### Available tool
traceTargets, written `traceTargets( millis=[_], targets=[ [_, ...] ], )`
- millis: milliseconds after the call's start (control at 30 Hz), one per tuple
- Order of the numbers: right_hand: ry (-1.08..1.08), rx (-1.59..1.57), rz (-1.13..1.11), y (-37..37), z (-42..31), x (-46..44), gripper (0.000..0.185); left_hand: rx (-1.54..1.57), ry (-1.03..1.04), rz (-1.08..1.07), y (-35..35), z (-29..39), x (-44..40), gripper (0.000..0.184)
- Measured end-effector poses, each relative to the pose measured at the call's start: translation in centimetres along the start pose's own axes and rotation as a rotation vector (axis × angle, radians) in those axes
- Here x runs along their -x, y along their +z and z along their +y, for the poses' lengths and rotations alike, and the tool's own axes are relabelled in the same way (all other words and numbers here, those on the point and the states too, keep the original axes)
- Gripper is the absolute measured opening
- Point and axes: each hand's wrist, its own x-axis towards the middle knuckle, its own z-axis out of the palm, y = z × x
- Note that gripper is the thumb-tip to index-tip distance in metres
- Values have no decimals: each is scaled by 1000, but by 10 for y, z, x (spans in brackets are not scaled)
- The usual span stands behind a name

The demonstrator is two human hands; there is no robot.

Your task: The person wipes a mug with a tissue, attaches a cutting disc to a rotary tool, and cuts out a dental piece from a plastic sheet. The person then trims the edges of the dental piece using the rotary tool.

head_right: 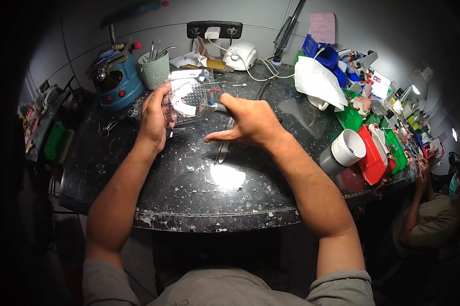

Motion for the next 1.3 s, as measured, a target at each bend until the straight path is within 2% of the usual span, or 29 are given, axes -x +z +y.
traceTargets(
  millis=[367,767,1300],
  targets=[
    [117,70,-68,11,-8,1,61,-17,144,7,6,-2,5,34],
    [101,82,-87,11,-9,1,59,-136,188,-15,5,-1,6,40],
    [101,61,-72,12,-9,1,56,-130,237,0,4,-2,5,38]
  ],
)
